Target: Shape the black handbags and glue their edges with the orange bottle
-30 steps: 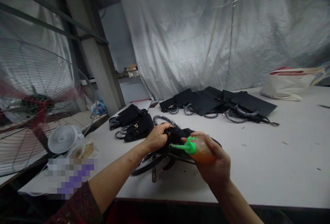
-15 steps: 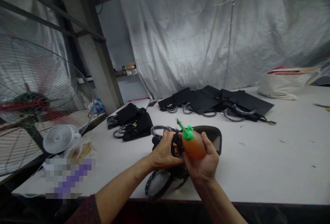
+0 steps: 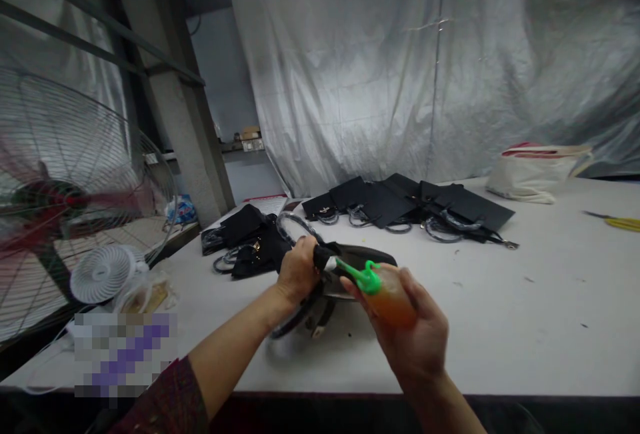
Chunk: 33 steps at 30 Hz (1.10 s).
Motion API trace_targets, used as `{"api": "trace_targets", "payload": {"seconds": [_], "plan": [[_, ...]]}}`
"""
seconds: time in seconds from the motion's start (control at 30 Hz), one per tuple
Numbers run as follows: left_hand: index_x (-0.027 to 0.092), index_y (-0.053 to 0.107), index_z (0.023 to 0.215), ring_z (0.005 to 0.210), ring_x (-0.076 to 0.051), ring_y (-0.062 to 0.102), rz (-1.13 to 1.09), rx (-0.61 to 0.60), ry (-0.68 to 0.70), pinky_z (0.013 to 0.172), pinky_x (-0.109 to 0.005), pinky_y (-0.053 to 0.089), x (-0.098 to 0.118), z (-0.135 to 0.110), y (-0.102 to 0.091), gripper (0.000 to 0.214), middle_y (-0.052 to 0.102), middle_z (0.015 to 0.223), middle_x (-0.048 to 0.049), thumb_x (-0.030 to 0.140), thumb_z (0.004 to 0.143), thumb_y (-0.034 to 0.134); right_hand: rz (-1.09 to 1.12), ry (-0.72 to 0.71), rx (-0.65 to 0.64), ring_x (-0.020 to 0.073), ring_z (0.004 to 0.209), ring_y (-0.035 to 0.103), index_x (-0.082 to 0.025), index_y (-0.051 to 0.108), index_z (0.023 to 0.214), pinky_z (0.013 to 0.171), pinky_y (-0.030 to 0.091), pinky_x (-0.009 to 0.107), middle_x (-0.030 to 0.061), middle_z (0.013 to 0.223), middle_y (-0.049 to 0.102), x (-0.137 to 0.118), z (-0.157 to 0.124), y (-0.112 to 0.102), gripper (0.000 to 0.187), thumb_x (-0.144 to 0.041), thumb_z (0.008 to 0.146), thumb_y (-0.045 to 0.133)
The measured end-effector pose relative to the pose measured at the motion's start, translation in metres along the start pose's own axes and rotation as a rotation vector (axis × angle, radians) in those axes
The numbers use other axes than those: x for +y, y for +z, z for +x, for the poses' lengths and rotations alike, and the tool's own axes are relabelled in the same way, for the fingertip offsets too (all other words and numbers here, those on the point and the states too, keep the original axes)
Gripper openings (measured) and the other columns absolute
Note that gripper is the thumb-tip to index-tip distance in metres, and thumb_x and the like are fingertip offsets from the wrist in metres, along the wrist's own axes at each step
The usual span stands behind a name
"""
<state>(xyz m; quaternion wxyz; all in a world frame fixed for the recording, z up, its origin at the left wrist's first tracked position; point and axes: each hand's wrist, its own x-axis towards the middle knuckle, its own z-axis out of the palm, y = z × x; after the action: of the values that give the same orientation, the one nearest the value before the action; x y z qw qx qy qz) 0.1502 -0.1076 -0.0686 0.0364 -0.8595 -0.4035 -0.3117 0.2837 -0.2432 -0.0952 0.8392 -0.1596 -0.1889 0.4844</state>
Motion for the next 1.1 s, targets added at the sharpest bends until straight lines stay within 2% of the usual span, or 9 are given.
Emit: {"api": "trace_targets", "payload": {"seconds": [0.07,0.17,0.23,0.33,0.47,0.57,0.77,0.93,1.1], "plan": [[0.019,0.051,0.095,0.082,-0.022,0.061,0.074,0.073,0.03,0.072,-0.031,0.048,-0.008,0.011,-0.018,0.017,0.056,0.097,-0.0087,0.018,0.078,0.053,-0.036,-0.029,0.037,0.0234,0.082,0.067,-0.019,0.07,0.087,0.084,0.055,0.049,0.0039,0.086,0.07,-0.016,-0.005,-0.011,0.02,-0.034,0.083,0.056],[0.018,0.055,0.098,0.08,-0.02,0.061,0.145,0.089,0.142,0.068,-0.03,0.048,-0.015,0.027,-0.048,0.022,0.053,0.111,-0.0105,0.02,0.077,0.055,-0.047,-0.049,0.233,0.0261,0.085,0.068,-0.021,0.07,0.083,0.084,0.056,0.051,0.0037,0.087,0.07,-0.038,-0.009,-0.021,0.018,-0.035,0.079,0.06],[0.018,0.058,0.096,0.081,-0.019,0.061,0.144,0.015,0.243,0.071,-0.028,0.047,-0.018,0.036,-0.066,0.02,0.057,0.108,-0.0092,0.018,0.077,0.054,-0.049,-0.038,0.383,0.0276,0.089,0.068,-0.021,0.07,0.082,0.08,0.058,0.047,0.005,0.091,0.07,-0.049,-0.011,-0.025,0.019,-0.037,0.075,0.062],[0.018,0.061,0.084,0.075,-0.017,0.059,0.122,-0.13,0.344,0.07,-0.025,0.044,-0.017,0.048,-0.09,0.013,0.062,0.086,-0.0045,0.013,0.074,0.052,-0.069,-0.004,0.528,0.0297,0.1,0.066,-0.021,0.071,0.087,0.078,0.06,0.043,0.0093,0.103,0.07,-0.061,-0.016,-0.034,0.026,-0.041,0.073,0.062],[0.018,0.062,0.078,0.062,-0.013,0.052,0.08,-0.324,0.404,0.061,-0.022,0.036,-0.004,0.061,-0.108,0.013,0.059,0.069,0.0008,0.011,0.07,0.054,-0.151,-0.005,0.57,0.0351,0.107,0.063,-0.022,0.071,0.089,0.08,0.059,0.049,0.0132,0.108,0.069,-0.071,-0.024,-0.054,0.03,-0.045,0.072,0.063],[0.02,0.062,0.078,0.061,-0.012,0.05,0.042,-0.508,0.461,0.057,-0.022,0.032,0.013,0.068,-0.11,0.013,0.057,0.065,0.003,0.011,0.07,0.056,-0.242,-0.038,0.547,0.0382,0.106,0.063,-0.022,0.07,0.087,0.077,0.06,0.053,0.0149,0.103,0.07,-0.075,-0.03,-0.067,0.03,-0.047,0.073,0.061],[0.024,0.066,0.081,0.07,-0.015,0.056,-0.027,-0.9,0.573,0.062,-0.024,0.037,0.051,0.084,-0.073,0.022,0.062,0.07,0.003,0.009,0.066,0.06,-0.287,-0.051,0.604,0.0364,0.099,0.066,-0.02,0.07,0.089,0.065,0.063,0.043,0.0153,0.101,0.07,-0.083,-0.041,-0.073,0.032,-0.047,0.073,0.061],[0.023,0.068,0.087,0.076,-0.017,0.058,-0.026,-0.946,0.65,0.066,-0.025,0.039,0.08,0.102,-0.012,0.027,0.065,0.078,0.0001,0.009,0.067,0.058,-0.419,-0.091,0.58,0.0297,0.075,0.07,-0.02,0.07,0.091,0.045,0.059,0.033,0.0137,0.092,0.071,-0.102,-0.044,-0.092,0.034,-0.048,0.072,0.062],[0.022,0.07,0.094,0.074,-0.018,0.059,0.092,-0.955,0.716,0.067,-0.027,0.042,0.1,0.109,0.051,0.024,0.07,0.086,-0.0042,0.021,0.073,0.058,-0.611,-0.199,0.512,0.0182,0.058,0.061,-0.022,0.069,0.089,0.035,0.05,0.024,0.0078,0.087,0.069,-0.115,-0.041,-0.12,0.034,-0.048,0.067,0.07]]}}
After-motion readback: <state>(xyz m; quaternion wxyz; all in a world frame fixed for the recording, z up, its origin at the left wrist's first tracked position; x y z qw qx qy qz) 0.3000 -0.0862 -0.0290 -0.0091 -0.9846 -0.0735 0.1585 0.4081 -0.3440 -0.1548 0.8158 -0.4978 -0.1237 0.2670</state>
